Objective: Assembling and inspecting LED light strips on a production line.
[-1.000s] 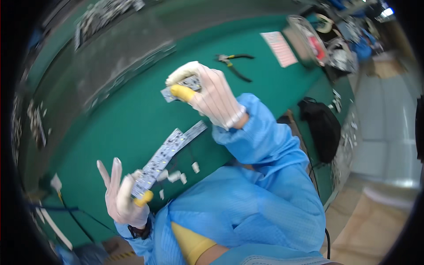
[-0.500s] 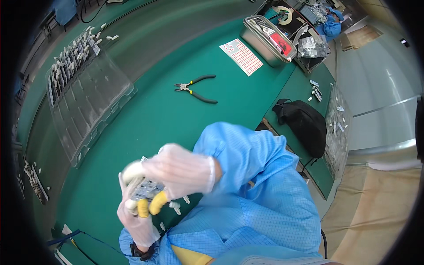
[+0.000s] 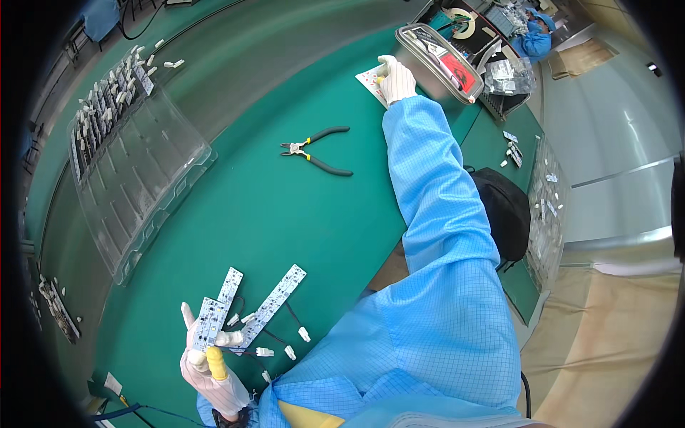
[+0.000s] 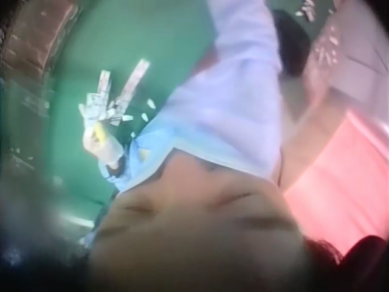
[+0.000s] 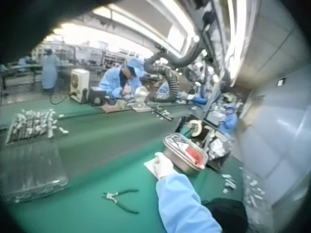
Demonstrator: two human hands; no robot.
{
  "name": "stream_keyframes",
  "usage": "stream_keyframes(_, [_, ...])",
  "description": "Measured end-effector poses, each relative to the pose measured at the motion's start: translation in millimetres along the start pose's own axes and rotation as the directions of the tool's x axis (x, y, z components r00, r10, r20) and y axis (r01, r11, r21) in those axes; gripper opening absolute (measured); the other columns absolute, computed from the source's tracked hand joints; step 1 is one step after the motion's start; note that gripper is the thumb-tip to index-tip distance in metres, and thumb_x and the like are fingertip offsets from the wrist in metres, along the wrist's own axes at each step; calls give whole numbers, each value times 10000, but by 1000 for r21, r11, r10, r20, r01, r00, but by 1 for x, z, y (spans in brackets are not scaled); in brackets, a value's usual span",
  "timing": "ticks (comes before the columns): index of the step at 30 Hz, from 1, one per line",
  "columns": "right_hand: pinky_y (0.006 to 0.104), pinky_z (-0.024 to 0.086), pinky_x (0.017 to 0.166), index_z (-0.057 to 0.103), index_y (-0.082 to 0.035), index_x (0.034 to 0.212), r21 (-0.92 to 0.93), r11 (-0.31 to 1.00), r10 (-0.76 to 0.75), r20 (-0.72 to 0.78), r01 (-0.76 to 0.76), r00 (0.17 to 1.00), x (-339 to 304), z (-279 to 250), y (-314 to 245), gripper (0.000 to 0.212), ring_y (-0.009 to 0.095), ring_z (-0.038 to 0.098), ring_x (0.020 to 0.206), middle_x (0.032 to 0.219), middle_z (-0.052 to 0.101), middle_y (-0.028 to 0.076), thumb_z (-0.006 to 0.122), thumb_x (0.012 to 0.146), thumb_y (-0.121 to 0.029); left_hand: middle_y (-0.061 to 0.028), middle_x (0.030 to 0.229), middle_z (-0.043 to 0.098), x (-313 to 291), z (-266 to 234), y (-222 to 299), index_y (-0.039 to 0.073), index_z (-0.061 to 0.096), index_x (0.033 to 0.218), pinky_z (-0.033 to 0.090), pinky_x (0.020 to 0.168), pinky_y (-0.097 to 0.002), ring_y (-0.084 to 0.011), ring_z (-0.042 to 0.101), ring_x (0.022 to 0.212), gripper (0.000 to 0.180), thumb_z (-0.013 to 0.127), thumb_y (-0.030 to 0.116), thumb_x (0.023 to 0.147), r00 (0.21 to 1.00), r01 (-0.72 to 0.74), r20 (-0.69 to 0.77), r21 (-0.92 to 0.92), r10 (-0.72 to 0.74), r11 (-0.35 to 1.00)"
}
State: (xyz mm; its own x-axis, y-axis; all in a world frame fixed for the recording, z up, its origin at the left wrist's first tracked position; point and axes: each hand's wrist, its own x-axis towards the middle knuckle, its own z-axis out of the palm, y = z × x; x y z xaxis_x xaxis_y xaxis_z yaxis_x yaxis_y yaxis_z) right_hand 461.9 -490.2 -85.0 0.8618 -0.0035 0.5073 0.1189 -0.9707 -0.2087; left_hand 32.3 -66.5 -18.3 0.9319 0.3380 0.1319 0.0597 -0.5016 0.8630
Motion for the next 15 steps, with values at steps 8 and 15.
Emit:
stream_keyframes(8, [372,494,782,529,-97,1156,92,995,-41,-16,42,999,-4,5,-4,469,278,647,842,866,691,73,612,711,25,-100,710,633,12,6,22,-19,493,741,152,1135,-542,-171,612,719,292,495,193,943,996,77,50,-143,-71,987])
stream_keyframes(15, [359,497,792,564,-92,1122,25,999,-22,-70,24,997,-3,0,-3,456,265,650,848,850,694,81,621,686,29,-71,717,460,10,2,18,6,453,787,335,578,-338,-204,420,620,299,458,234,981,997,-32,74,-49,36,998])
